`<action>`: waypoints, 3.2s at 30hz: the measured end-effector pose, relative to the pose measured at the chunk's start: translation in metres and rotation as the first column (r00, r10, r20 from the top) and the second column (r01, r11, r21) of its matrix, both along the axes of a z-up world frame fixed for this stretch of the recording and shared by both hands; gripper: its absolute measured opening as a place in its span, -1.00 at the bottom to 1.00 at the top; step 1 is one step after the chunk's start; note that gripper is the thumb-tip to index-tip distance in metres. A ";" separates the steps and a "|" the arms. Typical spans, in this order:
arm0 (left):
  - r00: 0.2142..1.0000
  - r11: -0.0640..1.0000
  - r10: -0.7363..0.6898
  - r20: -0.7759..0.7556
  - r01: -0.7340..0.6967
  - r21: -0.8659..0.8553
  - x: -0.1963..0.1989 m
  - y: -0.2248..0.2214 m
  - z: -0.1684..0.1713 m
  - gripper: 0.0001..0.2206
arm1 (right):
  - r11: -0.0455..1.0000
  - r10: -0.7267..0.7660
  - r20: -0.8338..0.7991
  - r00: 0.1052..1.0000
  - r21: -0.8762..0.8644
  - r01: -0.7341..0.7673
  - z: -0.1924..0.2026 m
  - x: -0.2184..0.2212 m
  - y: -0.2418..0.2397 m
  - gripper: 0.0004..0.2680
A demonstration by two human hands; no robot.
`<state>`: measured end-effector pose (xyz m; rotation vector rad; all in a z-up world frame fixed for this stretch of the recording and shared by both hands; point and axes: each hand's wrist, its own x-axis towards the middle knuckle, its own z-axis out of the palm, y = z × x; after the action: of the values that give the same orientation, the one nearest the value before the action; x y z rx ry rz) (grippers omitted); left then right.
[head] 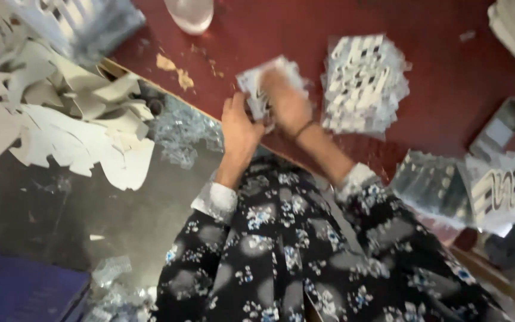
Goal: Cleaning individual stickers or labels using a solvent applied to a cloth and then sorting them into piles.
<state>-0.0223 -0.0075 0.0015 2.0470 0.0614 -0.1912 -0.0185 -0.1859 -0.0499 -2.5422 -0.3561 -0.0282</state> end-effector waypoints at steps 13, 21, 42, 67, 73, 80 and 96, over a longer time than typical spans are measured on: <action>0.990 0.992 0.116 -0.075 -0.111 0.062 0.003 -0.019 0.004 -0.33 | 0.994 -0.018 0.113 0.993 0.106 0.006 0.029 -0.053 -0.001 -0.67; 0.972 0.923 -0.235 0.006 0.222 0.314 0.047 0.004 0.007 -0.16 | 0.977 0.031 0.094 0.995 0.209 -0.050 0.040 -0.074 -0.002 -0.64; 0.982 0.997 -0.065 0.177 0.059 0.041 0.061 0.011 -0.014 -0.76 | 0.719 -0.575 0.113 0.810 0.543 0.435 0.087 -0.158 -0.013 -0.75; 0.929 0.932 0.034 0.369 0.104 -0.348 0.060 -0.110 0.039 -0.73 | 0.595 -0.734 0.074 0.676 0.551 0.586 0.102 -0.181 -0.010 -0.83; 0.991 0.846 -0.127 0.048 0.134 -0.516 0.065 -0.157 0.015 -0.83 | 0.633 -0.689 0.048 0.723 0.525 0.569 0.097 -0.171 -0.007 -0.83; 0.885 0.991 -0.062 0.461 0.111 -0.079 0.064 -0.075 0.003 -0.80 | 0.684 -0.602 0.010 0.799 0.524 0.508 0.098 -0.159 0.001 -0.83; 0.996 0.995 0.035 -0.083 -0.043 -0.093 0.002 0.005 -0.028 -0.62 | 0.999 0.048 0.168 0.985 0.018 -0.051 -0.024 0.009 0.003 -0.68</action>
<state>-0.0203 -0.0028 -0.0268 1.9411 0.1406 -0.2486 -0.0091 -0.1829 -0.0739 -2.5146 -0.4818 -0.2270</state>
